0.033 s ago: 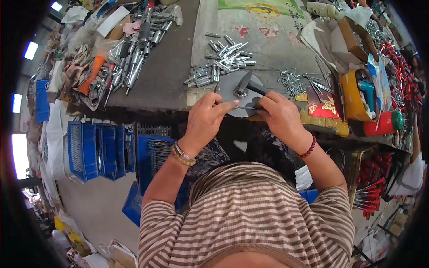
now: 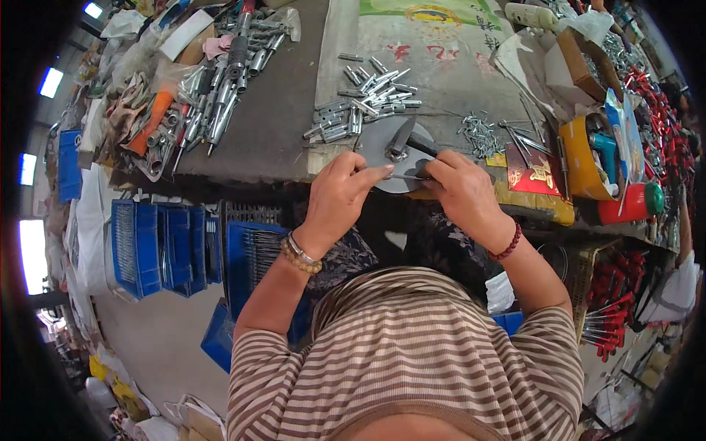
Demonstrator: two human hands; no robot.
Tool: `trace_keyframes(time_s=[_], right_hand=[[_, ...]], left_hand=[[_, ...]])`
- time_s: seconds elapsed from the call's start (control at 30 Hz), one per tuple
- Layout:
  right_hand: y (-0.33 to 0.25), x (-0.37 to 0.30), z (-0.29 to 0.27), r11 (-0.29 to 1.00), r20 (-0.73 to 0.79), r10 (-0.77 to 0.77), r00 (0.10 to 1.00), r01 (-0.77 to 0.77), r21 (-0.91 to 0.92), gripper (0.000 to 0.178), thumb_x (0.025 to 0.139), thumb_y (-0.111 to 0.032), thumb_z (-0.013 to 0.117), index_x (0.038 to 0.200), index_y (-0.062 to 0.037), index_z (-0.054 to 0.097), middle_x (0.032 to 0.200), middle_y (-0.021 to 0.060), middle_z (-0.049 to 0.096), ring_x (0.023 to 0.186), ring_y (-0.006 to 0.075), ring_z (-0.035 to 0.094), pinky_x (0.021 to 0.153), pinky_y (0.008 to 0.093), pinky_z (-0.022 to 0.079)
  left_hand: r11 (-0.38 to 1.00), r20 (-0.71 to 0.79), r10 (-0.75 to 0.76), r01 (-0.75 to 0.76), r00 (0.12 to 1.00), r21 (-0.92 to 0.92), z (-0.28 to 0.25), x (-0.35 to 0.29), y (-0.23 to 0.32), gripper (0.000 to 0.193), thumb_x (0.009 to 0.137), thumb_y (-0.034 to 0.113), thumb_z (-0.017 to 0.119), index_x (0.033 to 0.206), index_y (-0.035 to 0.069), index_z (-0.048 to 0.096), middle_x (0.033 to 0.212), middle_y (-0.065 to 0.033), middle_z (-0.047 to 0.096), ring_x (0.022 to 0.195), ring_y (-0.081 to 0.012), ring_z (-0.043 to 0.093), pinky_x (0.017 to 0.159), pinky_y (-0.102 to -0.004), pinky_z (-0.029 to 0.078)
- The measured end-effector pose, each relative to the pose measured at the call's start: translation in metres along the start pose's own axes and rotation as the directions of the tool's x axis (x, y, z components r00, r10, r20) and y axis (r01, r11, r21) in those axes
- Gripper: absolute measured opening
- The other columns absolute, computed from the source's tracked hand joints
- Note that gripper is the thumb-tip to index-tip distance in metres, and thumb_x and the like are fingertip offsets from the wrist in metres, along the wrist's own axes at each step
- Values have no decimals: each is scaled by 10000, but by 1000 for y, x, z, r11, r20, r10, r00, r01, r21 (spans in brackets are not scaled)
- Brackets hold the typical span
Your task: The person assembles metal components by taking metal rods from blue containers, inserting them into metal sleeves, hammering them on a round metal plate using a small hammer, and placing the assembled pieces back into the blue bins.
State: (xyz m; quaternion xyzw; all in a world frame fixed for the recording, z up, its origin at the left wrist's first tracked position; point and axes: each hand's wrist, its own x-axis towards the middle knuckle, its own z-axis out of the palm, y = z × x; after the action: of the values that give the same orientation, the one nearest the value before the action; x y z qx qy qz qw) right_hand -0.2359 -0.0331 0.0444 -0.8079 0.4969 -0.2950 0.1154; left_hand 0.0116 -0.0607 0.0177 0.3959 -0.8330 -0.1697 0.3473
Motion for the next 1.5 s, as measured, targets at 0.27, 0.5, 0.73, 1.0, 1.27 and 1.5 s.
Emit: trace_keyframes(time_s=[0.27, 0.5, 0.73, 1.0, 1.27, 1.5], right_hand=[[13, 3, -1, 1000, 105, 5, 994, -6, 8, 181, 844, -42, 706, 1015, -47, 644, 967, 143, 616, 918, 379, 632, 771, 488, 516], [4, 11, -7, 984, -92, -67, 994, 51, -168, 254, 827, -83, 738, 1072, -72, 671, 997, 119, 633, 937, 334, 631, 829, 442, 523], [17, 5, 0, 959, -55, -38, 998, 21, -282, 333, 840, -55, 729, 1170, -85, 690, 1048, 109, 644, 926, 315, 643, 801, 426, 533], [-29, -12, -20, 1000, -147, 17, 989, -19, -12, 442, 876, -11, 696, 1300, -138, 686, 941, 105, 640, 751, 330, 667, 636, 435, 528], [-20, -20, -8, 984, 81, 78, 994, -64, -163, 399, 871, 15, 685, 1264, -48, 669, 955, 154, 622, 755, 351, 646, 642, 410, 523], [-5, 5, -9, 985, -3, 165, 986, -165, 45, 351, 878, -45, 706, 1225, -83, 666, 989, 145, 613, 830, 387, 639, 722, 461, 533]], left_hand=[[1000, -1, 17, -17, 1000, 15, 2, 0, -1, 350, 862, 3, 748, 1157, 185, 793, 902, -69, 570, 775, -239, 597, 657, -345, 490], [997, 9, 40, -40, 999, 63, 1, -2, -3, 329, 870, 36, 738, 1156, 188, 792, 882, -69, 552, 790, -246, 601, 673, -359, 499], [978, -7, -99, 96, 995, -183, -1, 0, -7, 174, 864, 25, 748, 1036, 52, 761, 913, -91, 603, 825, -249, 630, 709, -345, 510], [968, 16, -133, 134, 991, -214, -1, -1, -9, 126, 851, 10, 766, 967, -1, 718, 918, -94, 617, 829, -237, 630, 738, -339, 506], [976, 37, -115, 120, 993, -184, -2, -2, -10, 117, 866, 42, 751, 970, 2, 717, 928, -96, 603, 842, -247, 615, 757, -343, 501], [968, 16, -145, 145, 989, -202, -1, -2, -9, 132, 857, 42, 762, 985, 19, 741, 932, -93, 597, 841, -253, 617, 750, -346, 502]])
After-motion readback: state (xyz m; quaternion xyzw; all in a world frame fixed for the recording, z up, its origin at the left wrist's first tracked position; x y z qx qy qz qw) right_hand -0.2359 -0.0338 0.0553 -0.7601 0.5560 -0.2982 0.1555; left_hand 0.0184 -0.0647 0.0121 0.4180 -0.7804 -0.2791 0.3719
